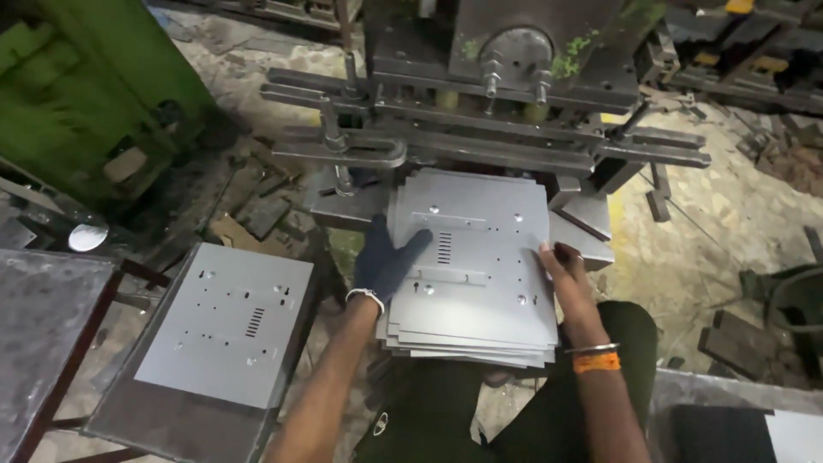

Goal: The person inspects and stacks metal plates at an industrial workstation.

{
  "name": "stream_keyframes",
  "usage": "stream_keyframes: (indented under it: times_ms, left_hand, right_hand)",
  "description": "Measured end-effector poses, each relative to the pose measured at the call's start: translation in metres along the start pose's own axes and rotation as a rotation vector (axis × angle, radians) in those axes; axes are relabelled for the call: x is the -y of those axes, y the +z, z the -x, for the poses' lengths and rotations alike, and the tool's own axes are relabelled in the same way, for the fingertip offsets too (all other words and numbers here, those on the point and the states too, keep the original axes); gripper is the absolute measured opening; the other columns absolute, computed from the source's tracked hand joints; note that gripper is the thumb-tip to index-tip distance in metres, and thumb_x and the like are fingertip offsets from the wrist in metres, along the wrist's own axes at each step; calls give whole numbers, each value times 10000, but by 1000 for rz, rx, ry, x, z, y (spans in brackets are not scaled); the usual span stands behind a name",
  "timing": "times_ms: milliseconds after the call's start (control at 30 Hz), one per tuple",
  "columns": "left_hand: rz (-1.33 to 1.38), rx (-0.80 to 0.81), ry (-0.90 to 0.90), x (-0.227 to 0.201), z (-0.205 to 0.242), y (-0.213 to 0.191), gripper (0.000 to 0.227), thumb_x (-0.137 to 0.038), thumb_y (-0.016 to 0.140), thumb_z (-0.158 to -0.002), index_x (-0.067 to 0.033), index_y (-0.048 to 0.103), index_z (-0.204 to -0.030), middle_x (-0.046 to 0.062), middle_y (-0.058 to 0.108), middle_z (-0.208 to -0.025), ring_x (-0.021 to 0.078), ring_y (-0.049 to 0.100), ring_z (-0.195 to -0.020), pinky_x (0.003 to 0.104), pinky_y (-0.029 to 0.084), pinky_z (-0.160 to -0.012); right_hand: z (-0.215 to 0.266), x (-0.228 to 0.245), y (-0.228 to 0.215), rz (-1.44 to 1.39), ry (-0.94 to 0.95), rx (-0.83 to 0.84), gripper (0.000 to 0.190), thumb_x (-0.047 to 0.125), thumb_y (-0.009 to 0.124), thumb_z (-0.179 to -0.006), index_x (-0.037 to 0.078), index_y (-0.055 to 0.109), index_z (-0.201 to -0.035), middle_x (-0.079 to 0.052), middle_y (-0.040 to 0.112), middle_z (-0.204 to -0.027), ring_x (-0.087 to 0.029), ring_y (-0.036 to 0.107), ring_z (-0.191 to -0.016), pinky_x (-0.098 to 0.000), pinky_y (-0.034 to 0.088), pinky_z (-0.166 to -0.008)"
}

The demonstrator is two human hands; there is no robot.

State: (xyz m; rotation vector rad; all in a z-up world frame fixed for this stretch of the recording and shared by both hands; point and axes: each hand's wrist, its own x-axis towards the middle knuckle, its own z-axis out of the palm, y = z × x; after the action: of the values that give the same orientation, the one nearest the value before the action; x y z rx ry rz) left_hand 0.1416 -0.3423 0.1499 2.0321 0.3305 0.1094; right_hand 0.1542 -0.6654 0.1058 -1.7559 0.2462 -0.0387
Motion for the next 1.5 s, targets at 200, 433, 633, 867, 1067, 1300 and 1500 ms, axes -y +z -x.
stream_keyframes:
  times_ms: [200, 433, 633, 867, 1067, 1300, 1500]
  left_hand:
    - [-217, 15, 29, -28, 17, -2, 1020, -688, 708, -713, -18, 488, -1451, 242, 592, -1420, 405, 539, -1344, 463, 432, -1132]
    - [-507, -128, 277, -20, 18, 8, 1143, -800, 671, -745, 73, 446, -1448, 298, 310, -1608, 485, 254, -1469, 590, 177, -1176]
    - [-509, -61, 217, -23, 17, 7, 1223, -830, 658, -708, 65, 398, -1500, 279, 244, -1616, 440, 198, -1528, 591, 112, -1213]
    - [-531, 22, 258, -31, 20, 4, 1253, -818, 672, -723, 103, 330, -1501, 323, 163, -1633, 427, 112, -1543, 614, 43, -1199]
    - [-490, 49, 322, -31, 17, 8, 1234, -772, 705, -720, 110, 336, -1501, 316, 188, -1629, 412, 149, -1540, 606, 47, -1228]
    - [-487, 81, 354, -28, 16, 10, 1261, -722, 756, -678, 113, 311, -1511, 337, 187, -1630, 415, 156, -1535, 592, 78, -1223]
    - [-456, 92, 379, -18, 15, 15, 1287, -761, 730, -740, 126, 236, -1533, 336, 135, -1646, 420, 85, -1570, 599, 26, -1247]
  right_hand:
    - [35, 59, 15, -47, 115, 91, 808, 541, 630, -888, 49, 424, -1496, -113, 544, -1444, -222, 498, -1311, -341, 380, -1088]
    - [41, 46, -2, -179, 291, 87, 794, 490, 640, -884, 56, 436, -1516, -130, 571, -1431, -243, 549, -1281, -367, 448, -1048]
    - [54, 55, -2, -187, 179, 150, 718, 413, 667, -890, 11, 493, -1459, -128, 629, -1348, -209, 592, -1203, -328, 466, -1001]
    - [45, -39, -32, 55, 148, 1, 542, 248, 763, -1041, -208, 471, -1067, -106, 422, -914, -187, 430, -778, -358, 437, -655]
    - [74, 25, -26, -121, 192, 78, 392, 181, 747, -881, -74, 637, -1158, -108, 713, -924, -152, 650, -793, -288, 527, -707]
    - [86, 26, -23, -233, 163, -22, 460, 186, 735, -837, -31, 620, -1226, -76, 743, -1006, -133, 670, -881, -284, 533, -793]
    - [48, 16, -32, -142, 283, -69, 489, 223, 765, -917, -116, 589, -1223, -103, 699, -1046, -179, 646, -955, -328, 524, -840]
